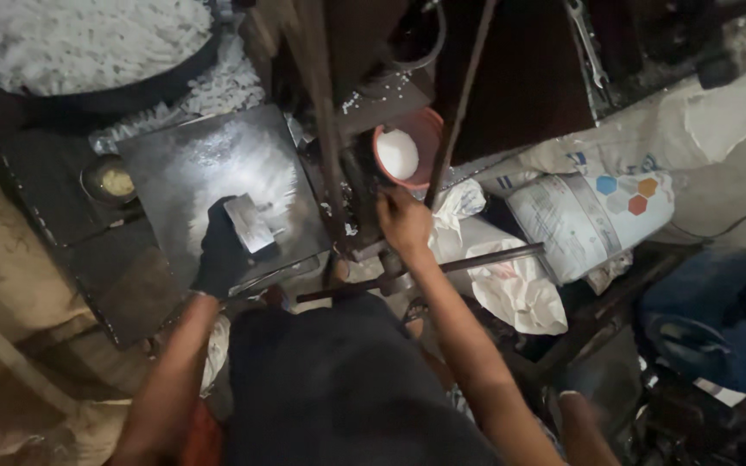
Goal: The person operates a manual machine by turning a crank and handling small white plastic pieces. They repeatedly pick up pieces from a metal tray, place them into a hopper, and turn the crank to process them.
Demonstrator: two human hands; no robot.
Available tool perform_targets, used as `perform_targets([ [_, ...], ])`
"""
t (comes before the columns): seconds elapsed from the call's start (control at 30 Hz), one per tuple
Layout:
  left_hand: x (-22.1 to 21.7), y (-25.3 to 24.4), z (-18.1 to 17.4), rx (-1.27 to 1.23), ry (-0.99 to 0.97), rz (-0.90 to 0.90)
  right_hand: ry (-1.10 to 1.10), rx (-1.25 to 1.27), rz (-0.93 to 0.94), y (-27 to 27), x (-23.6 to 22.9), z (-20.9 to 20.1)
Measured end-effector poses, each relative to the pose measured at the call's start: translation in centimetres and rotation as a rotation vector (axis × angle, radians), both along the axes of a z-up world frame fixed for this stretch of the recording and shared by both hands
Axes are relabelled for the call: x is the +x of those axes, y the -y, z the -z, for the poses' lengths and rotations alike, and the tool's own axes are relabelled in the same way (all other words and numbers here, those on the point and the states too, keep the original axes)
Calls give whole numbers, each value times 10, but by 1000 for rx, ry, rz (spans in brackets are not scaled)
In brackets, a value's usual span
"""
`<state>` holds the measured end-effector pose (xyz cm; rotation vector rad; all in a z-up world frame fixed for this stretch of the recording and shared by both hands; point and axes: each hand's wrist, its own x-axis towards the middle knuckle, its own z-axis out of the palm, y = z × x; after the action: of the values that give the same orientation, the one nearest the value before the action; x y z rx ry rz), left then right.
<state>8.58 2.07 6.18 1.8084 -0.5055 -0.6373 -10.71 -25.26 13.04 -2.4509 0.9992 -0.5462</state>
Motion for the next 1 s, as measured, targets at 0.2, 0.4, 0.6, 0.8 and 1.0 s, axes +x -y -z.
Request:
perform_targets([
  [0.2,-10,31,4,-116,-1026,-232,71,-48,-55,1,1,-7],
  [0.4,-15,41,-68,-235,-691,31,91,3,-48,2,-6,-9],
  [0.6,5,50,-137,63,636,383,66,20,-79,5,-1,-13],
  [0.8,-7,73,-99,589,852,392,112,21,-145,6,-6,-7],
  [1.0,0,81,-73,652,850,416,65,-3,-101,9,-3,-1],
])
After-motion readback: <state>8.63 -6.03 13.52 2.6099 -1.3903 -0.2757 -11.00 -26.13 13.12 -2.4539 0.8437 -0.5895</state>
